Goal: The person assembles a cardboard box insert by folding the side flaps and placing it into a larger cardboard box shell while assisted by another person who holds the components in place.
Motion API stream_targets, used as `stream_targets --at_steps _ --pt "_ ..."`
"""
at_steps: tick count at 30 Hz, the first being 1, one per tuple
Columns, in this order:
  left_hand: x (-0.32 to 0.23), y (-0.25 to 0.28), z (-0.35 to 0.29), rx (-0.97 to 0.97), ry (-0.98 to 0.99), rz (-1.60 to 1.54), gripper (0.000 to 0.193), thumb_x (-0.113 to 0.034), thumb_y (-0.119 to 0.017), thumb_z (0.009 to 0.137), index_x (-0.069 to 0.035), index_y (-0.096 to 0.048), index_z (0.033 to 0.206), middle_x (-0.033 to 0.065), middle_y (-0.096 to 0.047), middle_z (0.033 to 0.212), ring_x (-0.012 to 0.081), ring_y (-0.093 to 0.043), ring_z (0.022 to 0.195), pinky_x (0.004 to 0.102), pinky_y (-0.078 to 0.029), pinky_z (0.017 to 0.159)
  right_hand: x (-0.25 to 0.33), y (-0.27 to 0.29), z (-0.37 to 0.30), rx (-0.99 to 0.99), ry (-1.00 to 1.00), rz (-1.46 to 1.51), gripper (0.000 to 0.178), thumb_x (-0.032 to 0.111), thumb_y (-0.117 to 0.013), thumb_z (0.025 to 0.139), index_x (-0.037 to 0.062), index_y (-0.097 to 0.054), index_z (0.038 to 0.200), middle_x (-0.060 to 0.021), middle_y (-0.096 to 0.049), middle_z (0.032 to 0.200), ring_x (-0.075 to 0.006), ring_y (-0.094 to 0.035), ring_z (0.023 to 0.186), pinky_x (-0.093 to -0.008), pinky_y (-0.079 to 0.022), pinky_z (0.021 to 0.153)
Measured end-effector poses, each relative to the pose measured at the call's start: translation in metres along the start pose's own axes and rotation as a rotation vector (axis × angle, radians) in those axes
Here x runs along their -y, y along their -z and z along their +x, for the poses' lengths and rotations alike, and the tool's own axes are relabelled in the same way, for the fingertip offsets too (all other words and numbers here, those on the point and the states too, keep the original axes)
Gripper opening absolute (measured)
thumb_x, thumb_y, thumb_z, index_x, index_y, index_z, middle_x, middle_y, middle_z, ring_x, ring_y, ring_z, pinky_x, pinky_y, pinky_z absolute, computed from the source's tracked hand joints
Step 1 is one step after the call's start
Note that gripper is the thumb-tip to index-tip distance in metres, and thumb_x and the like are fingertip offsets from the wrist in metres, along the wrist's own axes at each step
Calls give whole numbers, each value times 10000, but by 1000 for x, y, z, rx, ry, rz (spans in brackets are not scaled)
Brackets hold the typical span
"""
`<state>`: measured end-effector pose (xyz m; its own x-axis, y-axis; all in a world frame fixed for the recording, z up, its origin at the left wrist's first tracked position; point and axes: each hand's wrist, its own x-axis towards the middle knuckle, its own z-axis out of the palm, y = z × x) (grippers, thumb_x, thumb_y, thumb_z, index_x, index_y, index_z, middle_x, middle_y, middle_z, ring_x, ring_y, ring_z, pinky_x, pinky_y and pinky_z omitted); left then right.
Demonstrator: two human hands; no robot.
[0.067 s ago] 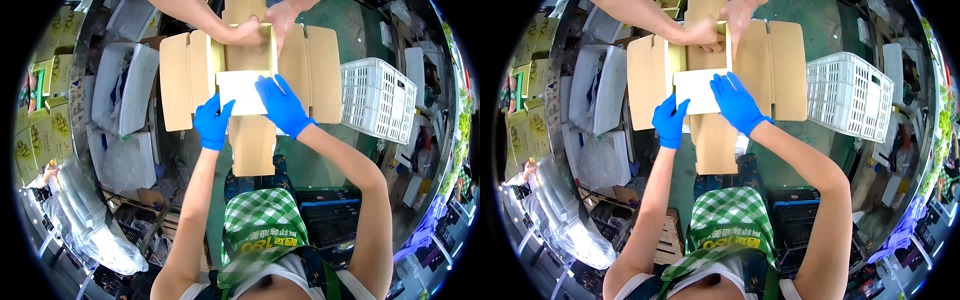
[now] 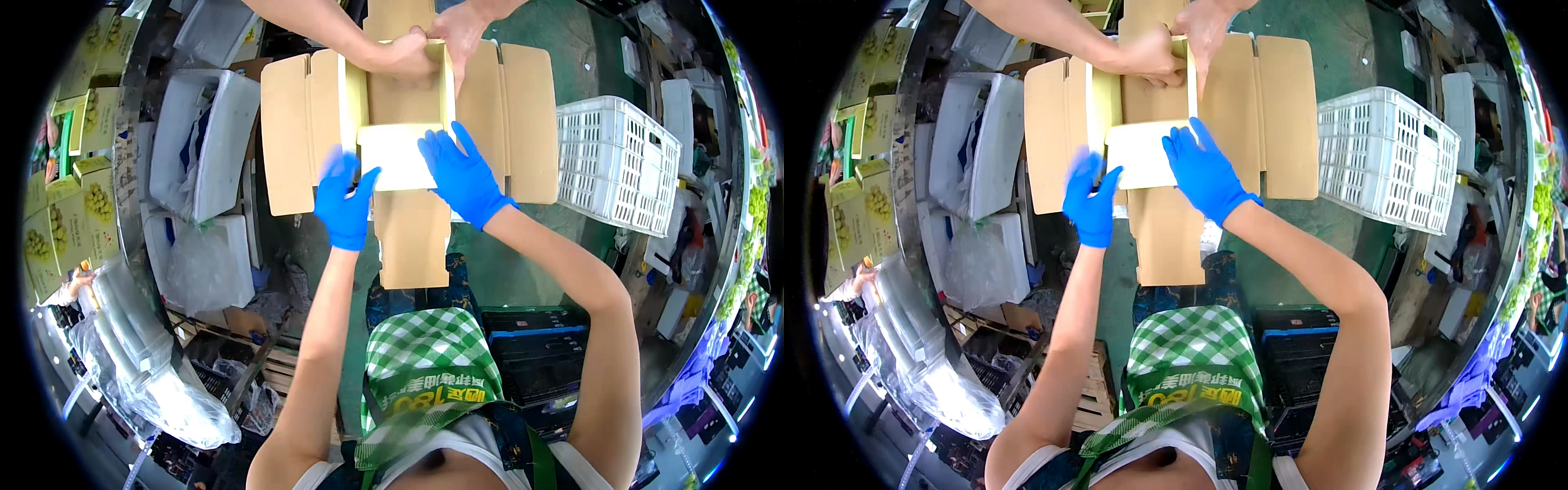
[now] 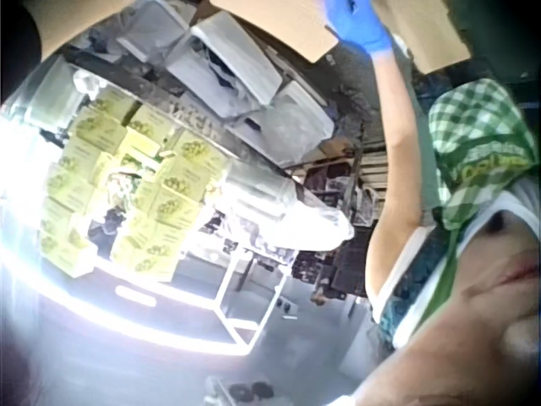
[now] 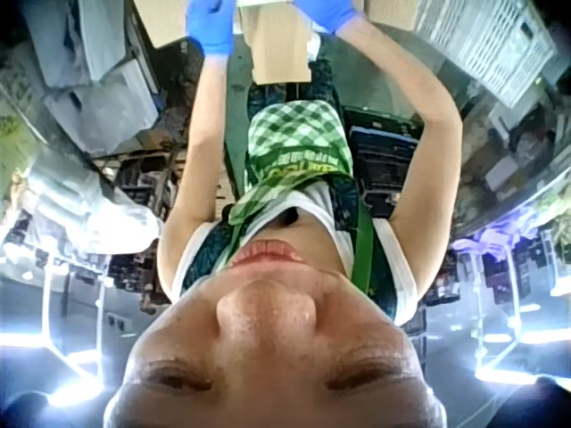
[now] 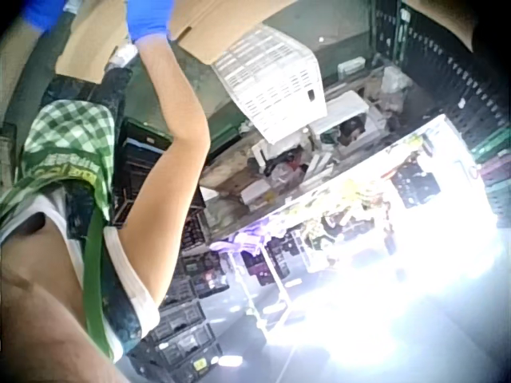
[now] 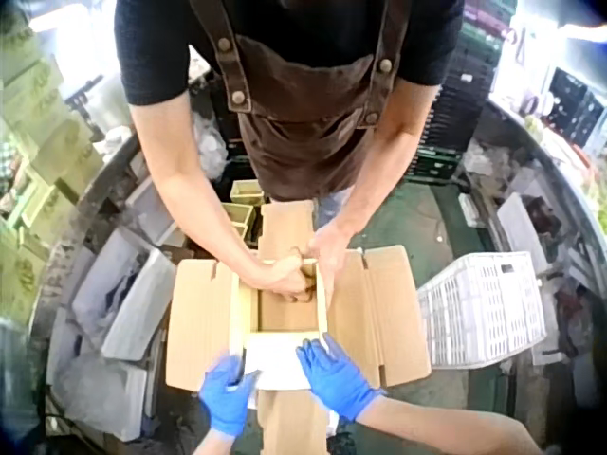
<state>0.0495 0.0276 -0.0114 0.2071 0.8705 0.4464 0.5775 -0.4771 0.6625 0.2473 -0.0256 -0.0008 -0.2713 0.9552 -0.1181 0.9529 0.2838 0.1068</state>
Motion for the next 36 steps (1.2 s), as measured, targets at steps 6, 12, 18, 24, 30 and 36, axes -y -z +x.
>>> stream_targets --at_steps 6,12,18,24,30,36 --pt "-2 5 6 567 -329 391 659 -345 -768 702 -118 -521 1270 96 -503 1309 293 -511 1176 545 -177 1094 -4 0 15 222 118 196 423 285 -656 746 36 -600 1084 -83 -640 974 -231 -582 973 -489 -163 1129" --pt "-20 -36 41 1351 -166 914 160 -230 -597 775 -165 -702 877 58 -676 914 293 -593 1025 738 -62 994 -3 17 50 613 158 281 170 132 -572 659 104 -701 766 -109 -668 814 -257 -640 825 -393 -413 897" --pt "-32 -43 54 1587 -77 919 265 -200 -493 809 -196 -698 977 57 -677 1002 307 -583 1067 818 -14 898 -3 -2 76 957 145 312 274 171 -639 607 117 -719 863 -124 -671 943 -298 -639 831 -392 -513 677" --pt "-35 -56 65 1506 -21 886 263 -206 -509 751 -142 -701 919 91 -670 995 355 -551 1093 790 -3 921 -4 -55 100 1116 337 265 311 167 -722 551 150 -725 861 -99 -666 955 -282 -616 835 -401 -498 720" --pt "-42 -39 54 1535 -155 1057 336 -187 -549 832 -160 -625 1158 50 -596 1210 275 -459 1232 677 -62 1042 8 -55 105 1147 77 483 270 190 -634 631 137 -703 887 -96 -658 991 -280 -613 853 -399 -490 723" --pt "-8 -35 82 1646 -342 788 195 -244 -610 736 -145 -696 879 121 -673 939 319 -627 912 412 -482 843 24 -13 112 1111 108 361 327 156 -636 593 142 -700 913 -102 -655 998 -280 -616 886 -396 -484 757"
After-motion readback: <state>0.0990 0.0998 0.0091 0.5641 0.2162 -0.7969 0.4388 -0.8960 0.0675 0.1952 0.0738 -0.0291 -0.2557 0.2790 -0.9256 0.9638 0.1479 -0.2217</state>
